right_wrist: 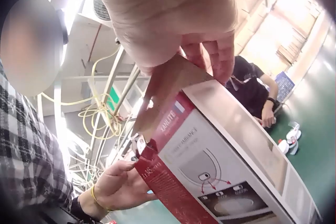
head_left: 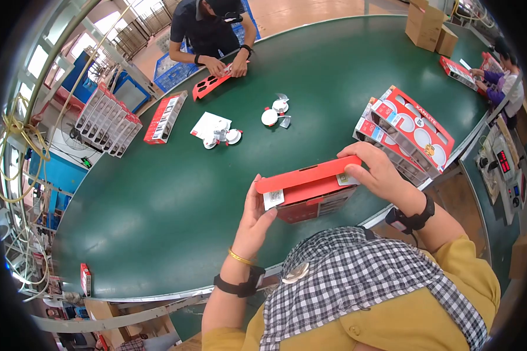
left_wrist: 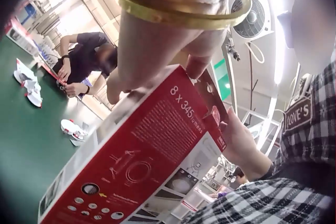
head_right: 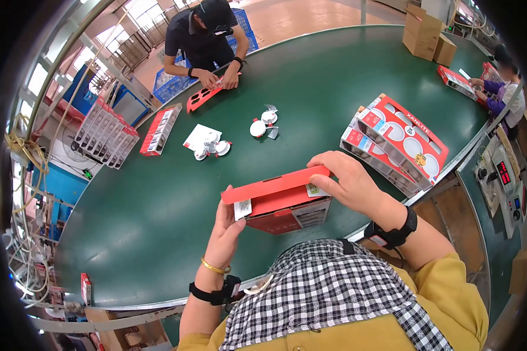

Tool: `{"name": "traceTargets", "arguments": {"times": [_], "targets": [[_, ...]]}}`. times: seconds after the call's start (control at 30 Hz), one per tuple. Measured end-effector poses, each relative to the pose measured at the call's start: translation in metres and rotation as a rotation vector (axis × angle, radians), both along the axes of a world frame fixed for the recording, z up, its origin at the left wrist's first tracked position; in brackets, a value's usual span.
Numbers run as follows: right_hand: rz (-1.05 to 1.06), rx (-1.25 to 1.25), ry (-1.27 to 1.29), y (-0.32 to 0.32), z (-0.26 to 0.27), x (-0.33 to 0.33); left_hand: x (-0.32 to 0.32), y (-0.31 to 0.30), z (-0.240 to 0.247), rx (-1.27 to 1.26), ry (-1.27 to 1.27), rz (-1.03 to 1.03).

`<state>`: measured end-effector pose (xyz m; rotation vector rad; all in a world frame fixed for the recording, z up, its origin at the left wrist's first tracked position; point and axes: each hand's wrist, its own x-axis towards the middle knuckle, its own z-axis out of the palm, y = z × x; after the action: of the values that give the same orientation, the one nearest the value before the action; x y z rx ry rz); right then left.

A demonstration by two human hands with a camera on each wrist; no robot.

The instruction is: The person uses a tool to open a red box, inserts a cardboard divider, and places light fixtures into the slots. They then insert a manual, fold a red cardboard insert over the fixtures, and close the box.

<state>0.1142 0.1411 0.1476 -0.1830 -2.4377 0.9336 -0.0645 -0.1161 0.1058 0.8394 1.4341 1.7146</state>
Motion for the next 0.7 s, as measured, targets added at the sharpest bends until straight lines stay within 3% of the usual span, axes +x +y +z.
{"name": "traceTargets", "arguments": {"times": [0.07,0.13,0.17,0.23,0.6,0.7], "targets": [[-0.008,-0.021,-0.063,-0.003,0.014,0.001,0.007,0.002,-0.002,0.006,0.015,0.029],[0.03,0.518,0.119,-0.014,0.034,-0.006,0.012,0.004,-0.002,0.006,0.022,0.059],[0.032,0.512,0.115,-0.018,0.036,-0.01,0.014,0.006,-0.001,0.015,-0.01,0.086],[0.189,0.831,0.039,-0.023,0.039,-0.018,0.017,0.007,-0.001,0.022,-0.039,0.112],[0.324,0.829,-0.167,-0.022,0.052,-0.03,0.023,0.007,-0.001,0.151,-0.169,0.126],[0.342,0.827,-0.198,-0.022,0.052,-0.029,0.023,0.009,-0.003,0.08,-0.175,0.159]]}}
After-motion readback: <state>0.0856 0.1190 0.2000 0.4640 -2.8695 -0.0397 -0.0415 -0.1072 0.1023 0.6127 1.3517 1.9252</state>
